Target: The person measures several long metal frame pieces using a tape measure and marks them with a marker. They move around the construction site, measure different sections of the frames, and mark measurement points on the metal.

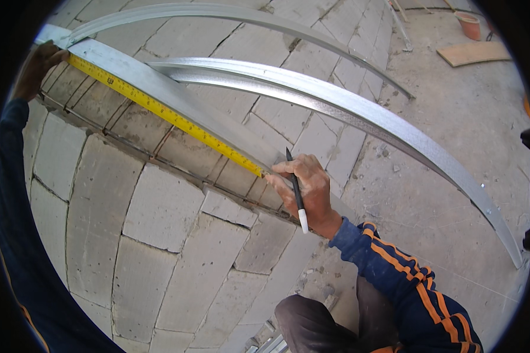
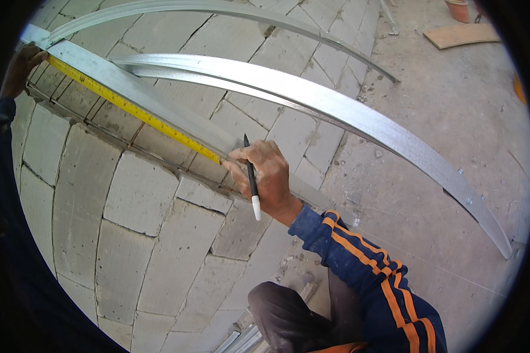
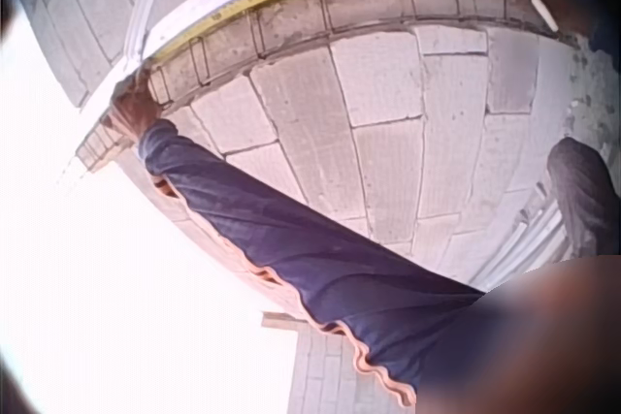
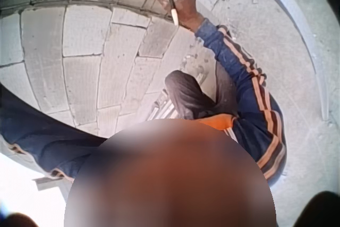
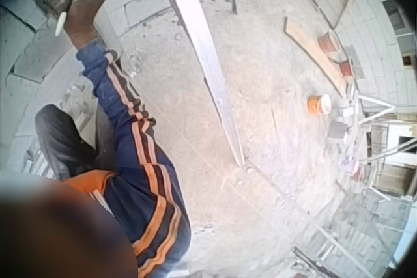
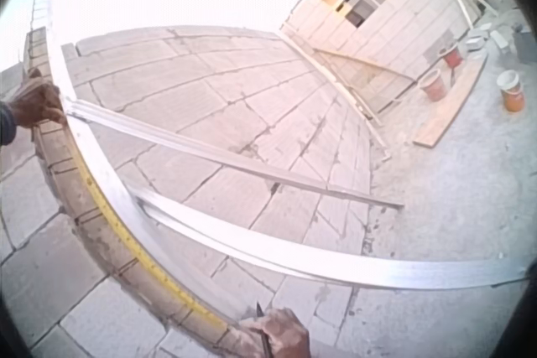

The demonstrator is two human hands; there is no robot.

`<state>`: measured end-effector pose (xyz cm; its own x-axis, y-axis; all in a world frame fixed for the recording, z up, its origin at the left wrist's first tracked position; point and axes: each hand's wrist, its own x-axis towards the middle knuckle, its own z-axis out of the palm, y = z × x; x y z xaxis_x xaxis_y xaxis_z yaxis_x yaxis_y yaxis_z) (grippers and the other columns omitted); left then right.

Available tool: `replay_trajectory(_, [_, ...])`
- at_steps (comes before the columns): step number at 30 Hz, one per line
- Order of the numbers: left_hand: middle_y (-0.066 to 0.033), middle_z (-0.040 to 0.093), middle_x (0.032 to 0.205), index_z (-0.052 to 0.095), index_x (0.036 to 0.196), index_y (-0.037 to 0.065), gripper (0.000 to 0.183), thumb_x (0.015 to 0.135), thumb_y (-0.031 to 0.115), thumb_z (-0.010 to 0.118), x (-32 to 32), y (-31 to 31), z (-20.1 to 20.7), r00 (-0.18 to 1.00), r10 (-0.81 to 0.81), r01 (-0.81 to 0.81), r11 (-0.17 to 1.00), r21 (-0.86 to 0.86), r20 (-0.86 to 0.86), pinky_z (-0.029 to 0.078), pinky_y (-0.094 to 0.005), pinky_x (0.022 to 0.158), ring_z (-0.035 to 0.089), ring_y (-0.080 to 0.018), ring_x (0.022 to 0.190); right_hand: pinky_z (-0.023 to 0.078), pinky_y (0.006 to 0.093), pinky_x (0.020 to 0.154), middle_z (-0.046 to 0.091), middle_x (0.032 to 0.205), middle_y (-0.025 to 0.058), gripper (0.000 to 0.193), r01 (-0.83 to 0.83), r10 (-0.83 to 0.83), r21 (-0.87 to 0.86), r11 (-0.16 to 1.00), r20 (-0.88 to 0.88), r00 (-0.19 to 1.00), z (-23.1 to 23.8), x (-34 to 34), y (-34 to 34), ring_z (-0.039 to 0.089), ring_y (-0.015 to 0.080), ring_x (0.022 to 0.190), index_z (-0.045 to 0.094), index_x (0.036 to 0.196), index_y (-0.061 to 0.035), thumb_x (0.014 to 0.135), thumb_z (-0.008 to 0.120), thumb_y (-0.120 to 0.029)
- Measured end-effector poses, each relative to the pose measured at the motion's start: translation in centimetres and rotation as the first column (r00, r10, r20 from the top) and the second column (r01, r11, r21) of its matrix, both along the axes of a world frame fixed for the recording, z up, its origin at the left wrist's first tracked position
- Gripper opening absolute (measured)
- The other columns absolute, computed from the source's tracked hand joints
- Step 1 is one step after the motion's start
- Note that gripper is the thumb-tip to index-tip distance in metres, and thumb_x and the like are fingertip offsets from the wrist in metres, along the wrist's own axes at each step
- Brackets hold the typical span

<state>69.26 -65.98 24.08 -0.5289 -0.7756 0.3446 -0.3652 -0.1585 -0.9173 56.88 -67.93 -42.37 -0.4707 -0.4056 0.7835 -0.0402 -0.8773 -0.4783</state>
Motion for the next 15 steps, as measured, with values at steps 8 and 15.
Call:
replay_trajectory(8, [-0.0080, 0.050, 0.082, 0.061, 0.088, -0.003, 0.051, 0.096, 0.048, 0.064, -0.6, 1.1, -2.4, 0.993, -0.088, 0.088, 0.996, 0.008, -0.075, 0.038, -0.0375, 0.075, 0.047, -0.0204, 0.077, 0.048, 0.0370, 0.064, 0.059, 0.072, 0.0059, 0.019, -0.086, 0.085, 0.017, 0.996, 0.074, 0.994, 0.1, -0.2, 0.1, 0.057, 0.0245, 0.067, 0.067, 0.087, -0.0093, 0.078, 0.084, -0.014])
replay_trajectory(15, [-0.0077, 0.054, 0.084, 0.065, 0.091, -0.002, 0.049, 0.097, 0.047, 0.062, -3.3, 2.4, -4.6, 0.996, 0.078, -0.076, 0.997, -0.034, 0.050, 0.041, -0.0368, 0.074, 0.052, -0.0198, 0.079, 0.047, 0.0369, 0.064, 0.059, 0.072, 0.0055, 0.019, -0.048, 0.047, 0.022, 0.999, 0.029, 0.998, 0.0, -0.2, 0.1, 0.056, 0.0242, 0.067, 0.068, 0.087, -0.0097, 0.078, 0.084, -0.013])
